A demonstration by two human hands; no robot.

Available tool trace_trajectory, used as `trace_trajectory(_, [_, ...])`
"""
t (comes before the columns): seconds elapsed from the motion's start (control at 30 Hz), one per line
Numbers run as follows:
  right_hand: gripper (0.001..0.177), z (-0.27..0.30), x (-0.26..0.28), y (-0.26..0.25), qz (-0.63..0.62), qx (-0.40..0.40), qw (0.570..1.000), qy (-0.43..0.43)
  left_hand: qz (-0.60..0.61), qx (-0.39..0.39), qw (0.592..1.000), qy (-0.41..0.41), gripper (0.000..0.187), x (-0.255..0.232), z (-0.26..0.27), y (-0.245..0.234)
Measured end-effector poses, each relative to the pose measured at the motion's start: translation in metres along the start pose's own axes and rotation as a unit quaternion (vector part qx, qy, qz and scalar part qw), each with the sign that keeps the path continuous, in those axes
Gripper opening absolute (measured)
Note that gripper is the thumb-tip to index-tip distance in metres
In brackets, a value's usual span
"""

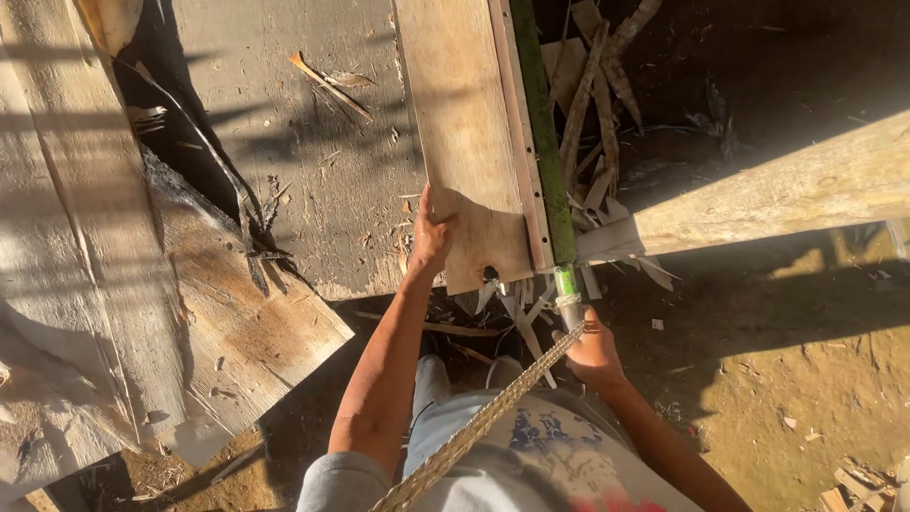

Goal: Cutting thin sheets of wood using a manual wood shear machine.

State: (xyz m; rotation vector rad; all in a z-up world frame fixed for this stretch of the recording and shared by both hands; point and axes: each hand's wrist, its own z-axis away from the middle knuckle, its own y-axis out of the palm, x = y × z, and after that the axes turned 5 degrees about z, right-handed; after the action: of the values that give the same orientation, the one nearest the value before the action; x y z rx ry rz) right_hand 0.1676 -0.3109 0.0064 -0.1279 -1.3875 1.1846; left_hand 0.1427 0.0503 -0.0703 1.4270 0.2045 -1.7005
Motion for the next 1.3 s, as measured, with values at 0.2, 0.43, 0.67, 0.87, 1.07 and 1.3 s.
trace_trajectory(0.2, [0.045,0.016,0.092,-0.056,-0.070,0.069,0.978,0.185,0.081,0.034,0.995,0.042,0.099,-0.025,0.004,-0.013])
trace_trajectory(0.43, [0.047,0.021,0.096,-0.063,-0.108,0.060,0.979,0.163,0.089,0.023,0.995,-0.037,0.078,-0.019,0.031,-0.040])
trace_trajectory(0.67, [0.056,0.044,0.054,-0.089,-0.441,0.115,0.889,0.041,-0.022,0.003,0.997,-0.074,0.056,-0.022,0.105,-0.033])
trace_trajectory(0.87, [0.058,-0.033,-0.263,0.110,-0.673,0.125,0.718,0.124,-0.039,-0.031,0.994,-0.100,0.039,-0.021,0.147,-0.027])
trace_trajectory(1.07, [0.055,-0.063,-0.204,0.185,-0.492,0.179,0.830,0.195,-0.002,-0.034,0.996,-0.081,0.032,-0.019,0.159,-0.026])
trace_trajectory(1.3, [0.052,-0.059,-0.134,0.147,-0.460,0.299,0.792,0.269,0.045,-0.041,0.995,-0.083,0.033,-0.003,0.155,-0.028])
